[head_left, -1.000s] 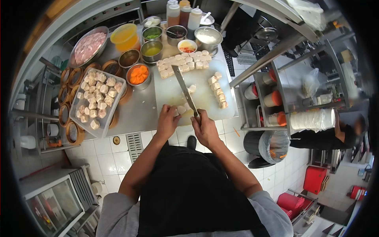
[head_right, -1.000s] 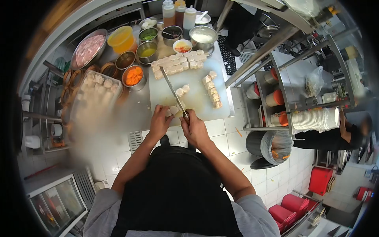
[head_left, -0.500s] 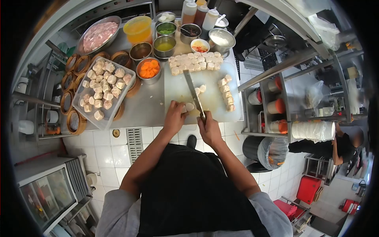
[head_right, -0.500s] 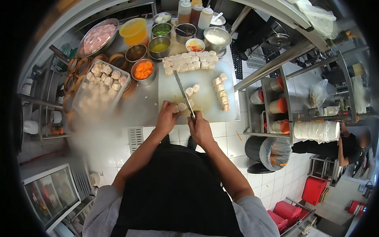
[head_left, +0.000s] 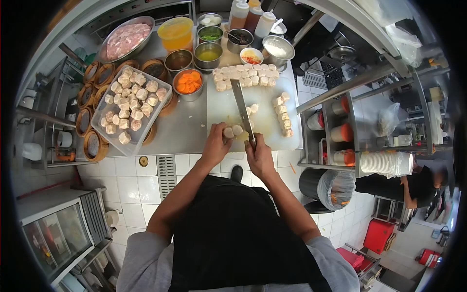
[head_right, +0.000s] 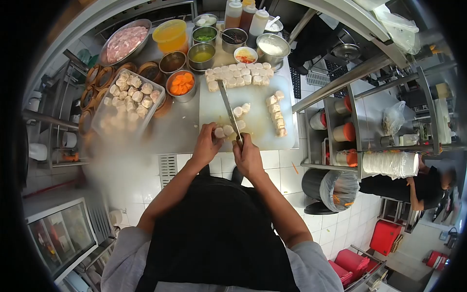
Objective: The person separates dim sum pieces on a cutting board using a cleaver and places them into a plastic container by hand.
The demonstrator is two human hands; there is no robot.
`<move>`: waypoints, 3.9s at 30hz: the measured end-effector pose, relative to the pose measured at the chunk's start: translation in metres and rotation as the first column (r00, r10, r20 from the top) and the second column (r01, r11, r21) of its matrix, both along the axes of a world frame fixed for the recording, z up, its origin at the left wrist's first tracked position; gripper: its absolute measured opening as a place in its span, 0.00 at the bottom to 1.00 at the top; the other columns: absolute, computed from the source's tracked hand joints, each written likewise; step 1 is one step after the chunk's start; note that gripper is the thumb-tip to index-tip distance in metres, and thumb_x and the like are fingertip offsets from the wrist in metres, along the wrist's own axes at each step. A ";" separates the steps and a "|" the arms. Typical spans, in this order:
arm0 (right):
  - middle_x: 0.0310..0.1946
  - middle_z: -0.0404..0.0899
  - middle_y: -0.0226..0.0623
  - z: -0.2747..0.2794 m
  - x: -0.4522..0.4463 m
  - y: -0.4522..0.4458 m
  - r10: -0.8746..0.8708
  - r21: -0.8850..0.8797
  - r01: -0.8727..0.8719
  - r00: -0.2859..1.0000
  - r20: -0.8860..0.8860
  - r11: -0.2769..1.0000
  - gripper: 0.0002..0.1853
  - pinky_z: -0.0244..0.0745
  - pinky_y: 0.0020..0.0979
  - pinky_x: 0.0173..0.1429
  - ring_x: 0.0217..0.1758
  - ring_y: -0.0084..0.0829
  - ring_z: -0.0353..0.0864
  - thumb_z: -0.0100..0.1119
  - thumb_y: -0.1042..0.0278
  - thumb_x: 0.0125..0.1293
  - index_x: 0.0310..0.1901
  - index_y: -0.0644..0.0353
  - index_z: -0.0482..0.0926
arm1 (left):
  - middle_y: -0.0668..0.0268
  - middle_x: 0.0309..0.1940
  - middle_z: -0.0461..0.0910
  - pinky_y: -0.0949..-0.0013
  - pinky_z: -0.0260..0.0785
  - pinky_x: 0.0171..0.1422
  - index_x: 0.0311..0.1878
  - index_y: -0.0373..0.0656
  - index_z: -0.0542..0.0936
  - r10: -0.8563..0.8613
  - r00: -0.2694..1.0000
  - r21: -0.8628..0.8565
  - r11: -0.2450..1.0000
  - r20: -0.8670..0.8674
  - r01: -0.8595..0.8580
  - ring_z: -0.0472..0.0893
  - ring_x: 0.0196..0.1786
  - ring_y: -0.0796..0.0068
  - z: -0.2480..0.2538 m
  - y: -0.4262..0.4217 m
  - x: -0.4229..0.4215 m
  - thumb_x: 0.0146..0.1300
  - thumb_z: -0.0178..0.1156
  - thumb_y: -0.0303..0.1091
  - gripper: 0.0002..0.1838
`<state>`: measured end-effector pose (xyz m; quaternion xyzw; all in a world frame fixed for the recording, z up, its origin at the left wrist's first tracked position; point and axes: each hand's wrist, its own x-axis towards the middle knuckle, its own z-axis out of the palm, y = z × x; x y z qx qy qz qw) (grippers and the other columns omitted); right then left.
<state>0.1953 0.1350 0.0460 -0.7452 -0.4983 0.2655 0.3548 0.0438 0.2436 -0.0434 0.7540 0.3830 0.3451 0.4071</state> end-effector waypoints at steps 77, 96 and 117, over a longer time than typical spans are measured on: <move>0.33 0.85 0.61 0.005 0.016 -0.002 -0.125 0.112 0.124 0.992 0.000 0.986 0.18 0.79 0.59 0.43 0.38 0.68 0.86 0.60 0.65 0.79 0.60 0.68 0.69 | 0.48 0.52 0.79 0.48 0.76 0.61 0.57 0.33 0.79 -0.134 0.988 0.170 0.975 -0.072 0.144 0.80 0.57 0.42 -0.013 0.023 0.050 0.60 0.76 0.27 0.24; 0.22 0.75 0.30 -0.022 0.084 -0.078 -0.357 -0.155 0.324 0.883 -0.306 0.933 0.14 0.69 0.33 0.23 0.19 0.21 0.72 0.55 0.62 0.84 0.59 0.65 0.72 | 0.55 0.54 0.75 0.45 0.79 0.54 0.64 0.44 0.81 -0.205 0.966 0.324 0.913 -0.160 0.247 0.83 0.51 0.48 -0.019 0.058 0.081 0.66 0.75 0.38 0.25; 0.27 0.83 0.43 0.001 0.070 -0.151 -0.461 -0.143 0.438 0.850 -0.255 0.888 0.18 0.78 0.41 0.37 0.28 0.34 0.82 0.59 0.62 0.82 0.63 0.64 0.71 | 0.52 0.72 0.75 0.40 0.56 0.85 0.73 0.42 0.78 -0.445 0.764 0.597 0.479 -0.466 0.643 0.70 0.79 0.50 0.034 0.059 0.180 0.66 0.60 0.24 0.30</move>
